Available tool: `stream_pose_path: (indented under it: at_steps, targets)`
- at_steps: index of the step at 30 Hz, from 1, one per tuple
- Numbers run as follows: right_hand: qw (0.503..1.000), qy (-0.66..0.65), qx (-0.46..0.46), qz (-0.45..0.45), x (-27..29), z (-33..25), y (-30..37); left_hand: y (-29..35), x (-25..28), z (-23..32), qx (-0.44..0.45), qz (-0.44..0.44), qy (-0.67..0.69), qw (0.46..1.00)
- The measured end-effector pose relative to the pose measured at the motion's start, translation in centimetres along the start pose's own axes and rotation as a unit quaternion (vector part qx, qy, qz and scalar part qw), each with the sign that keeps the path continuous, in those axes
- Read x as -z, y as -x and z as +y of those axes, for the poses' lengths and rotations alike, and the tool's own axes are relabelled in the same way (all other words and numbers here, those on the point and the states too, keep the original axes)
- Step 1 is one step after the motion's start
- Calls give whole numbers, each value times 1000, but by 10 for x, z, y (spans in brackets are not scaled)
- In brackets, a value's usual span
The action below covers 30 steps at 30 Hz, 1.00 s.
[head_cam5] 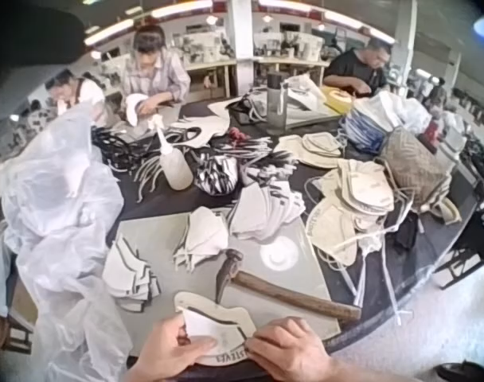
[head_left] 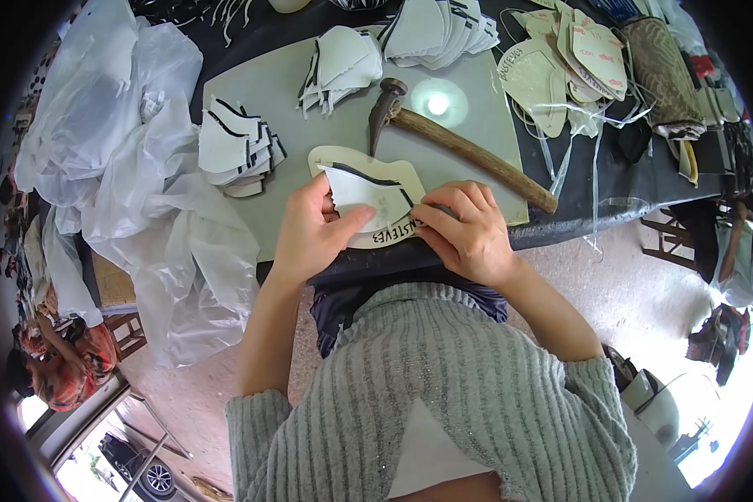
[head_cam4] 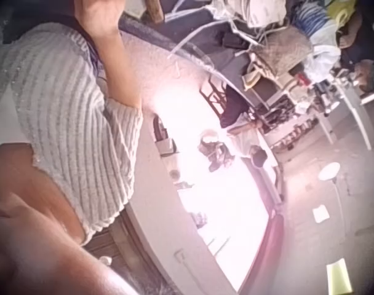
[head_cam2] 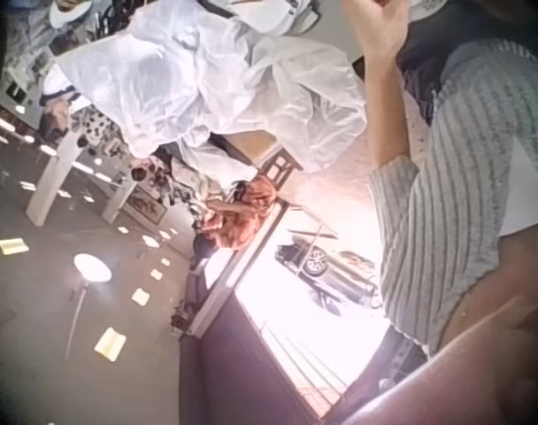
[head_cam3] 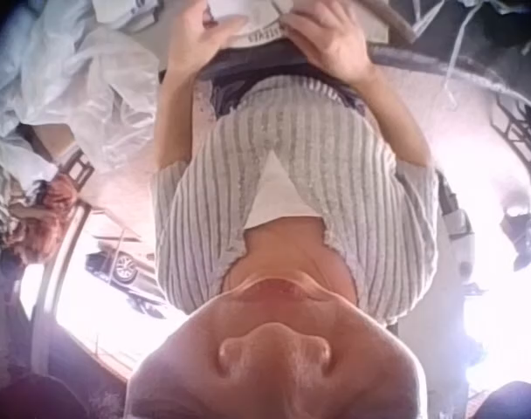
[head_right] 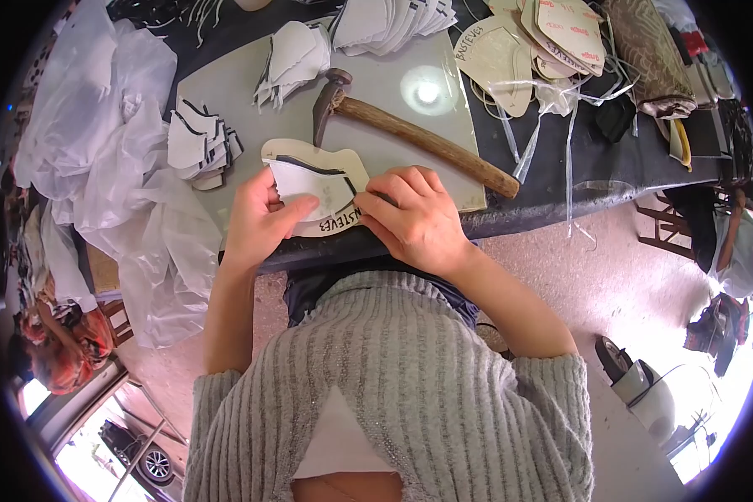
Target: The person is using a hammer to flatten and join shoe upper components on a workbench.
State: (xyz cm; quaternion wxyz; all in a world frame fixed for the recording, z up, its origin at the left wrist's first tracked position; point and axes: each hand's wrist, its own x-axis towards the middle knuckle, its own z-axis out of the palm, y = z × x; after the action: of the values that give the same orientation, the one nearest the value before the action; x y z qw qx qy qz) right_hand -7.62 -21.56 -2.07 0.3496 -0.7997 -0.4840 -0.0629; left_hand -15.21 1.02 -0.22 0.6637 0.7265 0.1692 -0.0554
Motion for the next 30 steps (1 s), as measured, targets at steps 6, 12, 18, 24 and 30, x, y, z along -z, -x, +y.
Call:
stream_pose_path:
  at_steps: [6,12,18,24,30]
  targets:
    - [973,-152,-175,22,15,-21,-7,11,8,1,-11,16,72,997]
    - [795,-441,-409,-84,7,-39,-30,14,-8,18,-76,59,96,991]
    - [956,-71,-143,-244,26,-29,4,14,18,3,-49,46,123,990]
    - [959,24,-144,-243,29,-20,13,7,1,3,-15,2,38,999]
    - [982,-21,-108,-151,29,-21,4,2,-1,-10,-26,9,22,999]
